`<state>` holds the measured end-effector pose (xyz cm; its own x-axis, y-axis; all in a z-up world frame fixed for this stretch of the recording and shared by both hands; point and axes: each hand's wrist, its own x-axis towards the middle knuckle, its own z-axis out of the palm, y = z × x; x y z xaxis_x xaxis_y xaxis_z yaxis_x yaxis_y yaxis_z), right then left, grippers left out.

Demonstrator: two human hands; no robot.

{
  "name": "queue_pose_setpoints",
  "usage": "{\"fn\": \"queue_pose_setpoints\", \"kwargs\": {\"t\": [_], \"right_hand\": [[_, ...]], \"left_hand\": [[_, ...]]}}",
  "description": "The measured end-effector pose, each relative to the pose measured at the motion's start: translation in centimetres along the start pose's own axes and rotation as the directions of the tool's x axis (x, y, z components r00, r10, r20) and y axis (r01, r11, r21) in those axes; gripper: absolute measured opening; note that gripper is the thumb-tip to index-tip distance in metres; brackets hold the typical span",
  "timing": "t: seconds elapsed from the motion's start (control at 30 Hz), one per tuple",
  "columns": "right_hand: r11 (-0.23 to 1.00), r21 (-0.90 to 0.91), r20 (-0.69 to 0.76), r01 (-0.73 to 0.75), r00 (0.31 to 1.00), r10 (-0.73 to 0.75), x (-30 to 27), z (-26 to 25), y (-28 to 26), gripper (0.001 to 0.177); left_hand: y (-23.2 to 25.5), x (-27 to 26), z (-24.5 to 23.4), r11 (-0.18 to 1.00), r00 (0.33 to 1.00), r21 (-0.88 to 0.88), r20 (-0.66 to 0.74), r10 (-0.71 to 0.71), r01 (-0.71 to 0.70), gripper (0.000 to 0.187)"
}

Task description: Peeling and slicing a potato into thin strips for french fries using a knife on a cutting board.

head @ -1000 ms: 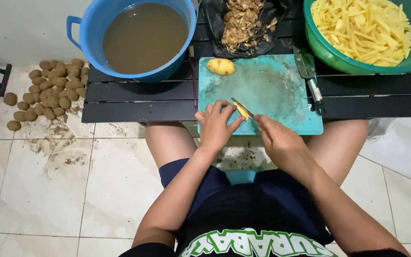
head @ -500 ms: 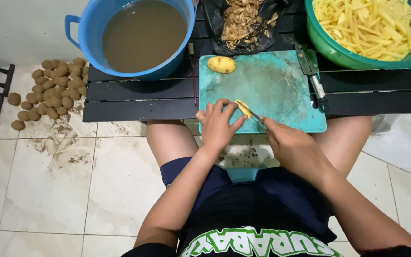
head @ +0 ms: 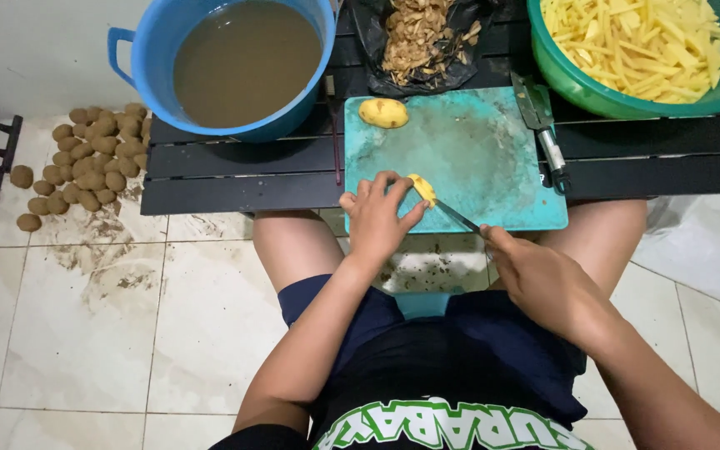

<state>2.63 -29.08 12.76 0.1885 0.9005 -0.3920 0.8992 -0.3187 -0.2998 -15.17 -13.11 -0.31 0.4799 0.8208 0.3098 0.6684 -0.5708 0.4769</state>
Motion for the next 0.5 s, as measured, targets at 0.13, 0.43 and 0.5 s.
{"fn": "queue_pose_setpoints", "kwargs": {"t": [0.13, 0.43, 0.5], "right_hand": [[0.999, 0.041, 0.016, 0.01, 1.0, -0.01, 0.2, -0.2, 0.5, 0.02], [0.95, 0.307, -0.065, -0.053, 0.995, 0.077, -0.6, 0.3, 2.7, 0.038], [0.929, 0.369, -0.141, 0.012, 0.989, 0.044, -0.4, 0.6, 2.9, 0.035]], "left_hand": [[0.1, 0.0, 0.0, 1.0, 1.0, 0.016, 0.006, 0.019, -0.019, 0.039], [-0.3, -0.1, 0.0, 0.998, 0.994, 0.023, -0.092, 0.056, -0.054, 0.047], [-0.9, 0.1, -0.7, 0.985, 0.996, -0.15, -0.027, 0.084, -0.087, 0.039]]}}
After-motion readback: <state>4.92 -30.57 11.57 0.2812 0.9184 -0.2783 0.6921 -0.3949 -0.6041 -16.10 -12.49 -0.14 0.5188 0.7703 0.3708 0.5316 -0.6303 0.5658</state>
